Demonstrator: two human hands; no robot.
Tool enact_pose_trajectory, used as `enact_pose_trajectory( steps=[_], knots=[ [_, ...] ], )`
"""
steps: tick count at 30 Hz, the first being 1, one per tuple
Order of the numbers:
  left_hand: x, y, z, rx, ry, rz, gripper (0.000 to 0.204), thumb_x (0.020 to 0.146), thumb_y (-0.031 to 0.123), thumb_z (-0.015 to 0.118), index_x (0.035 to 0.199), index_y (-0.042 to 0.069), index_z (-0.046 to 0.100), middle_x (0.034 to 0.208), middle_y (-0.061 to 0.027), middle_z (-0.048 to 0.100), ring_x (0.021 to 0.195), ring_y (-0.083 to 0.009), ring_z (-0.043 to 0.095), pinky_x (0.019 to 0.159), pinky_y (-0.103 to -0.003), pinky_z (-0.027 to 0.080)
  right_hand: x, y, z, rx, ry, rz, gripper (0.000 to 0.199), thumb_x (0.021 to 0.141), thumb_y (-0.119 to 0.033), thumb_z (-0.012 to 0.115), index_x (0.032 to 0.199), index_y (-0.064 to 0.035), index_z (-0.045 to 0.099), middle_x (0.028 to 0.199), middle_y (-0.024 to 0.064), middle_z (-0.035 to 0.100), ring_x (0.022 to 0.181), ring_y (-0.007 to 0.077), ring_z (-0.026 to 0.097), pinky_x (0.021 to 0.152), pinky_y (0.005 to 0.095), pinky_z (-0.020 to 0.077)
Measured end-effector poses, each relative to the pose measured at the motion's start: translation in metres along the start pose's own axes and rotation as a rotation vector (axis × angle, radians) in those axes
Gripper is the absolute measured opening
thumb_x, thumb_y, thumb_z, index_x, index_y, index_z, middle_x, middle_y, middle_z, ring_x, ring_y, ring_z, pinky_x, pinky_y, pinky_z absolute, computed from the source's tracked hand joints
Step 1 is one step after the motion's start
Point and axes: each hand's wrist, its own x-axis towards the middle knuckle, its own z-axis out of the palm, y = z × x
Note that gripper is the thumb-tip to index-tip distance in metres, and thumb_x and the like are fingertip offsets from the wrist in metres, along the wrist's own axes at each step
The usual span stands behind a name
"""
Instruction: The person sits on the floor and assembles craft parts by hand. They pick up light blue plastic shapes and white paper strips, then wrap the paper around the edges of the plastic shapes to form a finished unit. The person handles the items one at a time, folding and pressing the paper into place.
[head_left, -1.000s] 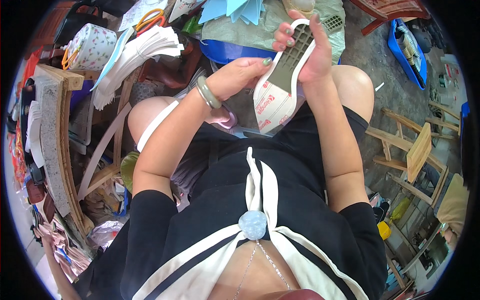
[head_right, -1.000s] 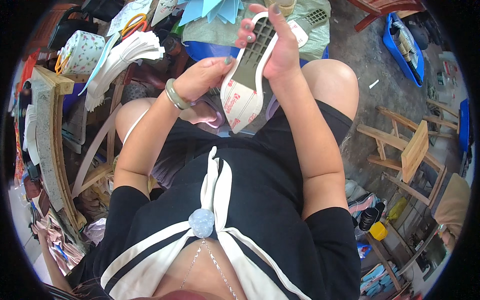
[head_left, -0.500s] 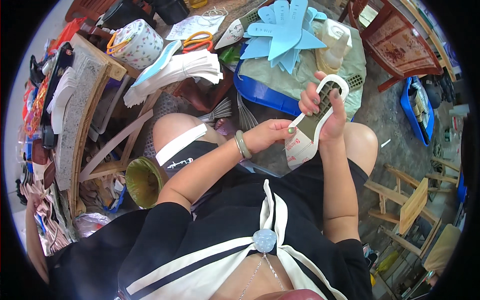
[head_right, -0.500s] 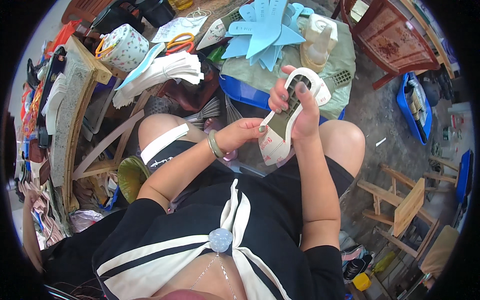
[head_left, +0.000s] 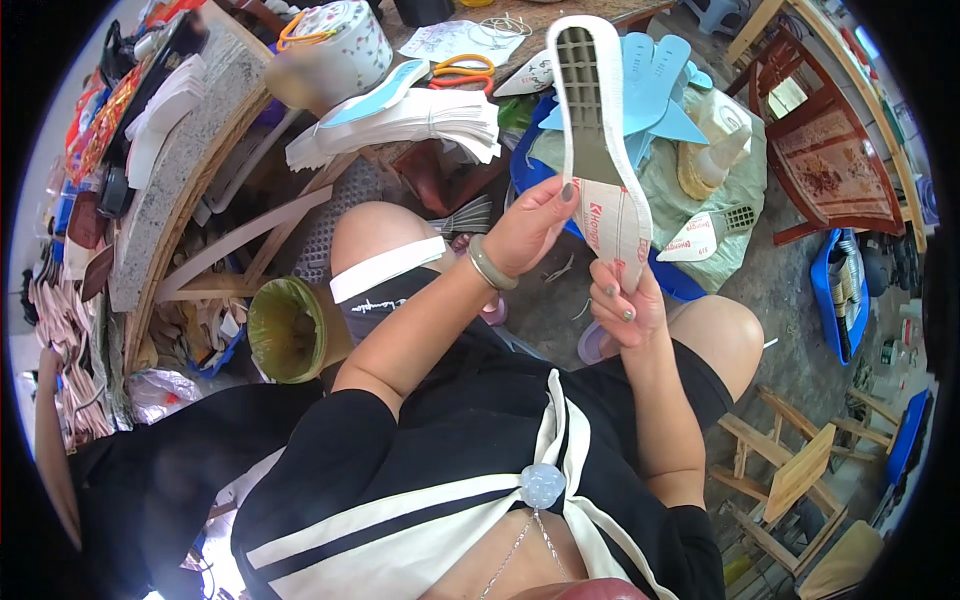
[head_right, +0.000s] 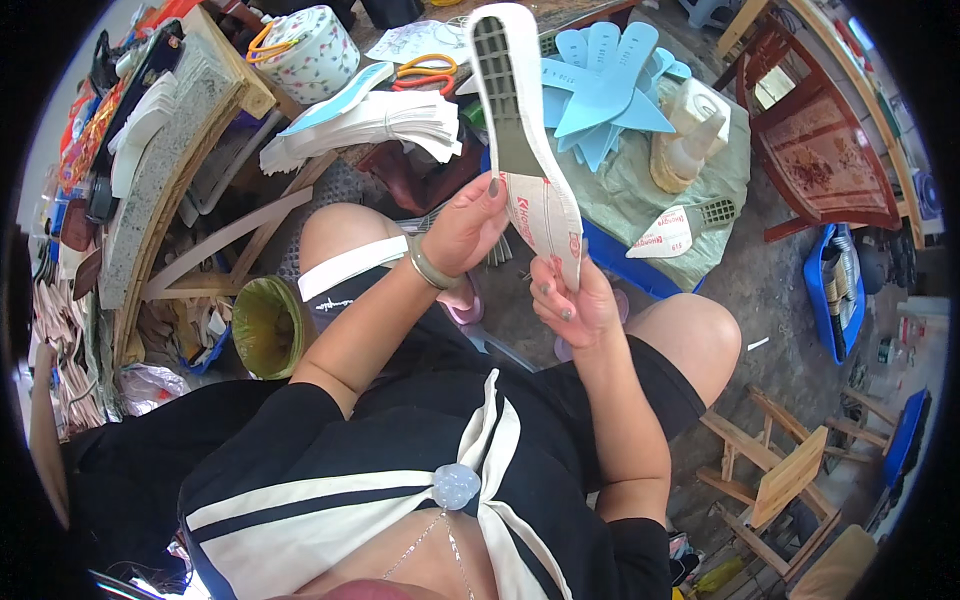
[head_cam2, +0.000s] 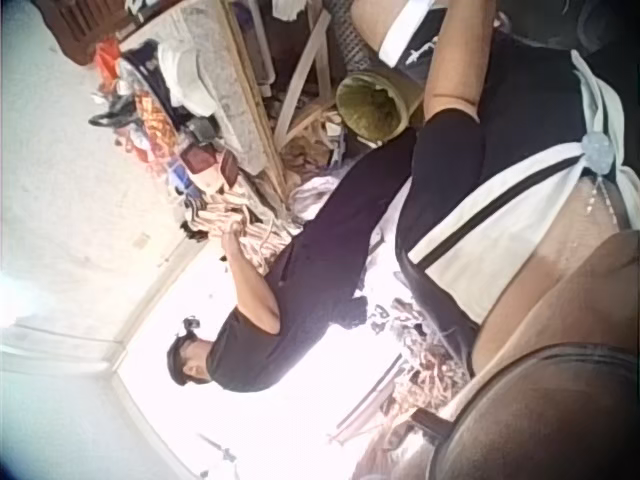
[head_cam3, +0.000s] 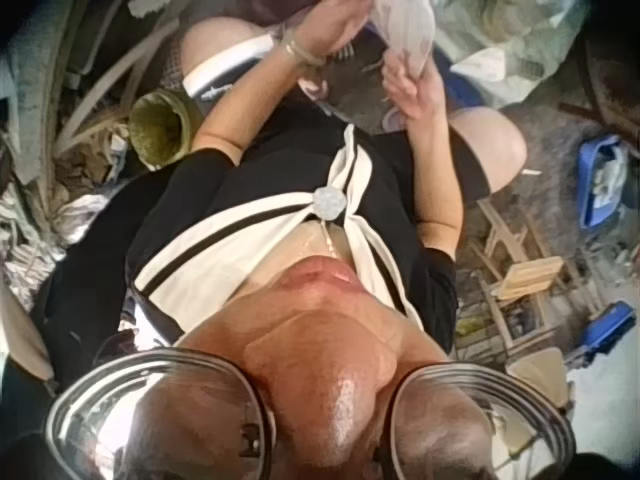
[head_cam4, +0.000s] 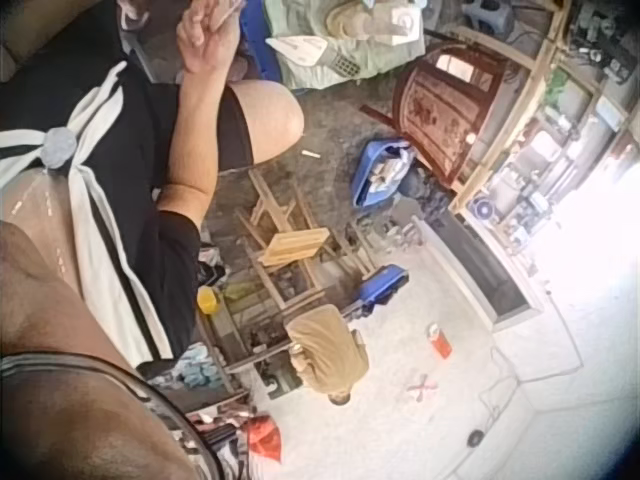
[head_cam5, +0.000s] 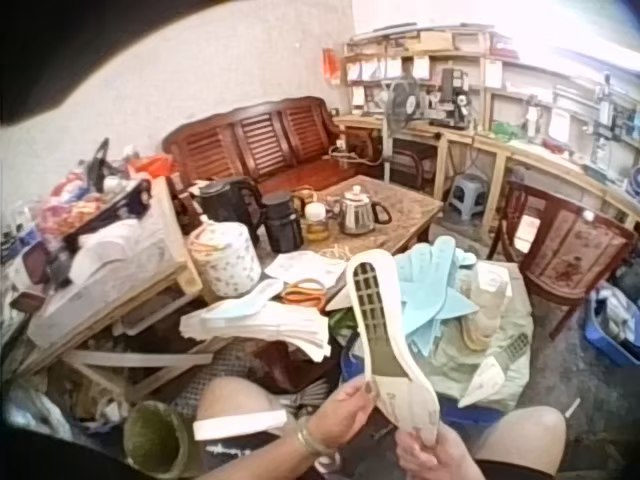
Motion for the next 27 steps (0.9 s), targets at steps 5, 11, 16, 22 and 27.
enact_pose_trajectory(
  steps=[5,11,16,22,27],
  knots=[
    [0.007,-0.002,0.026,-0.225,-0.104,-0.006,0.091,0.086,0.076,0.023,0.142,0.005,0.034,0.134,-0.0217,0.048,0.113,-0.0331,0.057,0.097,-0.044,0.046,0.032,0.041,0.046,-0.007,0.049,-0.289,0.025,0.097,-0.017,0.053,0.111,0.0034,0.05,0.078,0.0035,0.051,0.051,0.006,0.046,0.043,0.0192,0.0345],
    [0.0,0.02,0.007,-0.443,0.156,0.095,0.094,0.083,0.081,0.015,0.148,0.014,0.025,0.139,-0.0176,0.046,0.119,-0.0336,0.052,0.098,-0.044,0.045,0.114,0.055,0.072,-0.342,0.331,-0.455,0.03,0.091,-0.009,0.059,0.119,0.0002,0.054,0.092,0.0088,0.062,0.072,0.0158,0.063,0.056,0.0224,0.0502],
    [-0.023,0.019,-0.039,-0.353,0.412,0.074,0.101,0.082,0.082,0.018,0.149,0.007,0.021,0.147,-0.0155,0.037,0.133,-0.0284,0.04,0.108,-0.043,0.035,0.222,0.046,0.06,-0.578,0.375,-0.297,0.027,0.093,-0.009,0.055,0.118,0.0026,0.054,0.094,0.0116,0.064,0.074,0.0178,0.065,0.06,0.0225,0.0529],
    [-0.048,0.034,-0.058,-0.331,0.386,0.041,0.108,0.079,0.085,0.019,0.151,0.004,0.014,0.154,-0.0091,0.025,0.141,-0.0246,0.028,0.114,-0.04,0.026,0.245,0.059,0.079,-0.798,0.126,-0.301,0.037,0.097,-0.016,0.051,0.131,-0.0015,0.051,0.114,0.0169,0.063,0.101,0.0237,0.063,0.088,0.0331,0.0493],
    [-0.036,0.022,-0.053,-0.227,0.374,0.165,0.096,0.083,0.082,0.017,0.154,0.018,0.008,0.16,-0.0017,0.013,0.146,-0.0234,0.016,0.116,-0.042,0.015,0.162,0.096,0.057,-1.872,0.083,-0.811,0.053,0.091,-0.03,0.054,0.135,-0.0009,0.048,0.142,0.0205,0.044,0.135,0.0361,0.038,0.11,0.0422,0.0281]
  ],
)
